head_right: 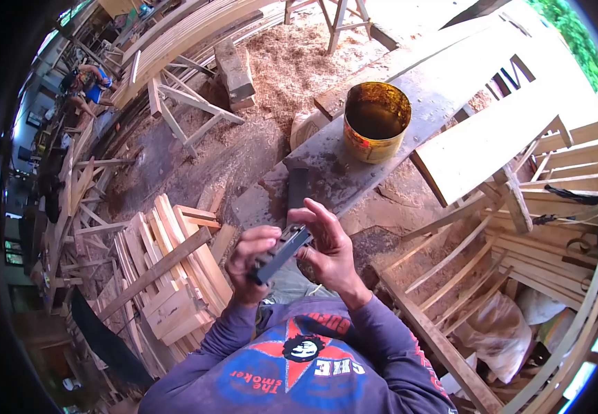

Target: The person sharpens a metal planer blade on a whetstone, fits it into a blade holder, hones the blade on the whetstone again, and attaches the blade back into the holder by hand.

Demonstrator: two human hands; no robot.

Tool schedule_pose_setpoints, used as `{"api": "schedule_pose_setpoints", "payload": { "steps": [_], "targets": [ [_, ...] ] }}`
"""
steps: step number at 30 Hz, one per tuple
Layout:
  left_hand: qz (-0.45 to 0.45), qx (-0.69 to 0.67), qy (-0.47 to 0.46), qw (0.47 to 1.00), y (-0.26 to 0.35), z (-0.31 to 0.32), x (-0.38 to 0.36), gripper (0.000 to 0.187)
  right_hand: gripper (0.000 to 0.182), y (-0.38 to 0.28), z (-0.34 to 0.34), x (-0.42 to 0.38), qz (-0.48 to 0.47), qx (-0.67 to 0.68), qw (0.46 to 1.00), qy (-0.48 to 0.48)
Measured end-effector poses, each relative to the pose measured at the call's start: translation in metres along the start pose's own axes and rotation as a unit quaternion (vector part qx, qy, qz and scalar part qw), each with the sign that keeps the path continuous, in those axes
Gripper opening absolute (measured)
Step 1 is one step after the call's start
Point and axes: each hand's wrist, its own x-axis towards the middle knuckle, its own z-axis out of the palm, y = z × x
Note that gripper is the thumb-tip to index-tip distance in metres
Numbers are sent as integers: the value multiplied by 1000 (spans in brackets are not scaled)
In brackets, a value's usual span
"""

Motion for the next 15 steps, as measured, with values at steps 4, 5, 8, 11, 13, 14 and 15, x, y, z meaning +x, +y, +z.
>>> {"api": "schedule_pose_setpoints", "payload": {
  "steps": [4, 5, 8, 11, 13, 14, 15],
  "targets": [
    [161, 192, -64, 966, 22, -3, -6, 33, 83, 0, -5, -19, -25, -48, 997, 60],
    [162, 190, -65, 966, 25, -3, -7, 33, 82, -1, -7, -29, 16, -56, 996, 68],
    [184, 261, -82, 944, 28, 0, -10, 35, 51, -6, -8, -48, -12, -167, 985, 49],
    [147, 209, -51, 965, 25, 10, -11, 41, 28, -14, -8, -52, -42, -230, 971, 43],
    [111, 136, -25, 984, 17, 22, -18, 40, 12, -24, -3, -50, 10, -309, 948, 77],
    [71, 63, 2, 995, 11, 27, -23, 39, 12, -25, -4, -48, 7, -307, 948, 80],
    [72, 69, 9, 995, 6, 30, -27, 35, 13, -26, -7, -45, 9, -332, 940, 77]
  ]
}}
